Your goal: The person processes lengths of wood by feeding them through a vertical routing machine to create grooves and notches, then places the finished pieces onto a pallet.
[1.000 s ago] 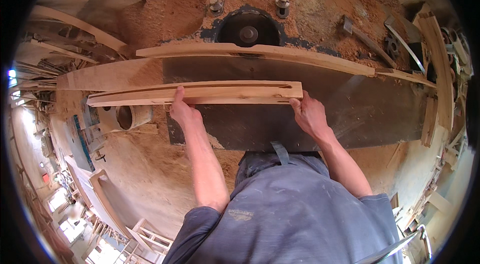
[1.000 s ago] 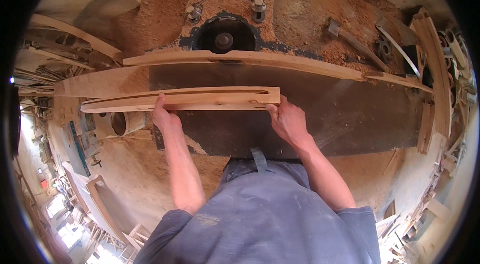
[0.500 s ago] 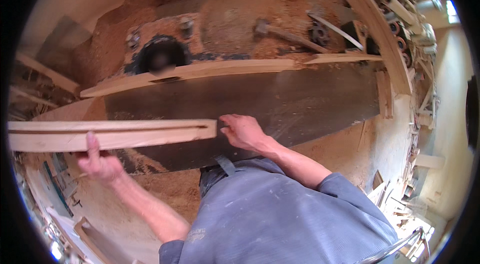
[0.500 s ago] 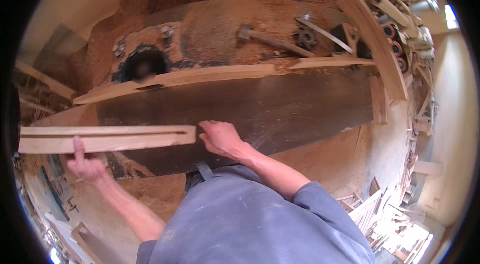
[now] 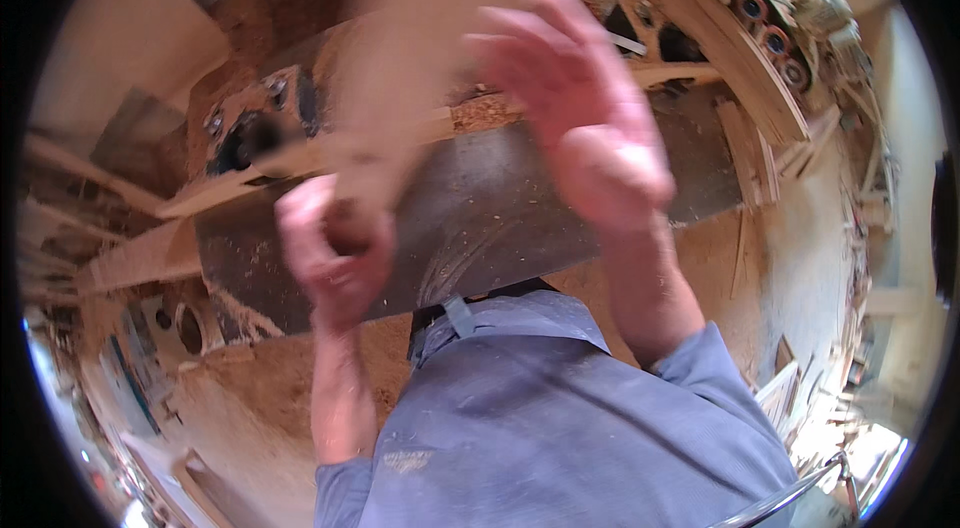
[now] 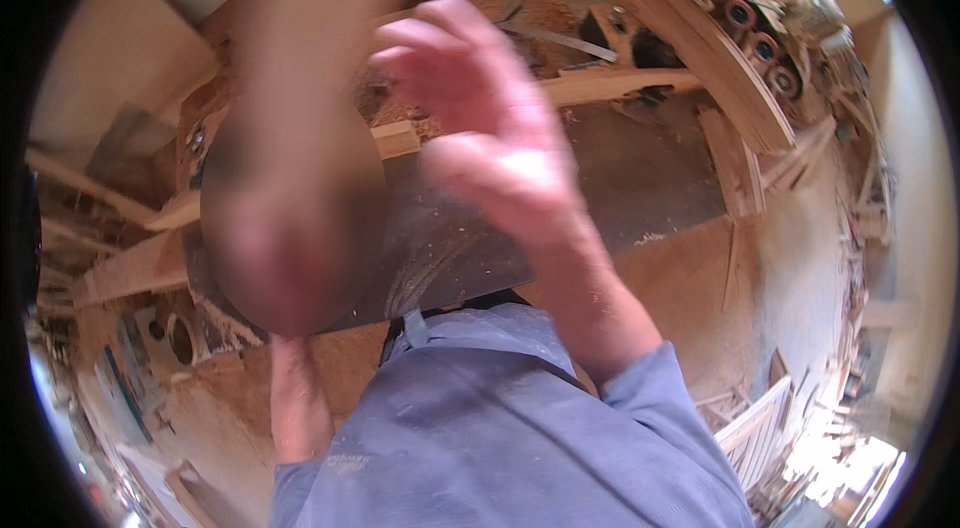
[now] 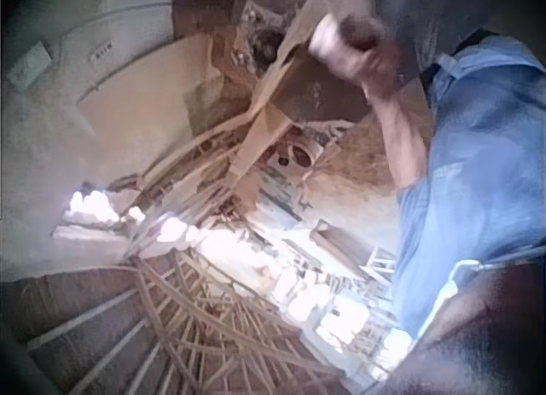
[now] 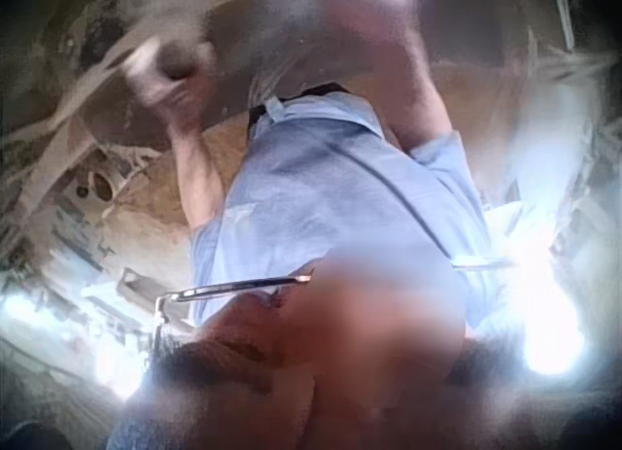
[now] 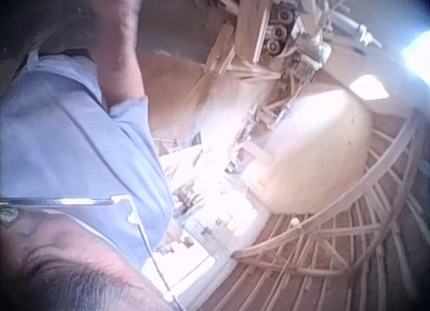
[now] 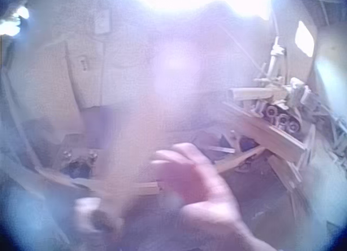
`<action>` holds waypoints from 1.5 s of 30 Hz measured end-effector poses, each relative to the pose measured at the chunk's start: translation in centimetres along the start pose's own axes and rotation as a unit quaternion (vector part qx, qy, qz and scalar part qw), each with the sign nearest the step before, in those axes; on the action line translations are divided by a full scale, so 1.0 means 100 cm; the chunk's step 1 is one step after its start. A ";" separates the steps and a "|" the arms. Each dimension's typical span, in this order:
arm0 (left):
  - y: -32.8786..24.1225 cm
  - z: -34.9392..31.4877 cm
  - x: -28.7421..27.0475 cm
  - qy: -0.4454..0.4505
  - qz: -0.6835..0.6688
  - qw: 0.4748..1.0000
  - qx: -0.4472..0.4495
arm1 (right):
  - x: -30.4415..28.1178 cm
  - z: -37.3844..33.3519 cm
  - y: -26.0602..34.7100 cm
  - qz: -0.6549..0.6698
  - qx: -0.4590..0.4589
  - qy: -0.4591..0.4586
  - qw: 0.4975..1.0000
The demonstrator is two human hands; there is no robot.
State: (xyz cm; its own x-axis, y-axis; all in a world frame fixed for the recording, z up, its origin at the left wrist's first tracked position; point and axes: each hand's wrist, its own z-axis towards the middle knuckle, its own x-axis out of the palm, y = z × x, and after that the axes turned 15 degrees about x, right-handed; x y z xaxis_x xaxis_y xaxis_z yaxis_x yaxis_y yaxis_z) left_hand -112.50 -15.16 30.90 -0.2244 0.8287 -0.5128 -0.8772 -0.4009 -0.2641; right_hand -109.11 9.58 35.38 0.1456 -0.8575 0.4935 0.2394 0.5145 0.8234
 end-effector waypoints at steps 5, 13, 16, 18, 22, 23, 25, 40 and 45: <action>-0.002 -0.058 0.073 0.184 -0.058 0.980 0.047 | -0.118 -0.075 -0.001 0.100 0.197 -0.330 0.918; 0.017 -0.086 0.130 0.371 -0.088 0.924 0.016 | -0.223 -0.148 -0.126 0.174 0.331 -0.512 0.773; 0.039 -0.091 0.147 0.388 -0.071 0.918 -0.035 | -0.233 -0.124 -0.134 0.154 0.347 -0.520 0.765; 0.052 -0.092 0.159 0.391 -0.051 0.917 -0.048 | -0.248 -0.106 -0.139 0.135 0.382 -0.507 0.761; 0.065 -0.078 0.184 0.464 -0.031 0.873 -0.147 | -0.276 -0.078 -0.147 0.079 0.438 -0.508 0.737; 0.065 -0.075 0.186 0.490 -0.025 0.853 -0.180 | -0.275 -0.076 -0.148 0.072 0.453 -0.507 0.729; 0.076 -0.085 0.193 0.457 -0.015 0.877 -0.145 | -0.270 -0.070 -0.147 0.049 0.482 -0.503 0.716; -0.047 -0.139 0.131 0.506 -0.146 0.830 -0.184 | -0.192 -0.224 -0.077 0.113 0.578 -0.544 0.598; -0.049 -0.140 0.120 0.419 -0.106 0.893 -0.128 | -0.203 -0.239 -0.087 0.148 0.541 -0.538 0.629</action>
State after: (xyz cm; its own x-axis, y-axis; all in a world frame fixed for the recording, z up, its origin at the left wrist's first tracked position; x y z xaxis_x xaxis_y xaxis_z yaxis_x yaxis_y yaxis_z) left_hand -104.89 -8.76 14.62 0.4253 0.3566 -0.8318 -0.7129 -0.4342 -0.5507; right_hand -91.17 22.53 11.51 -0.8430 -0.5296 0.0945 -0.5247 0.8482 0.0726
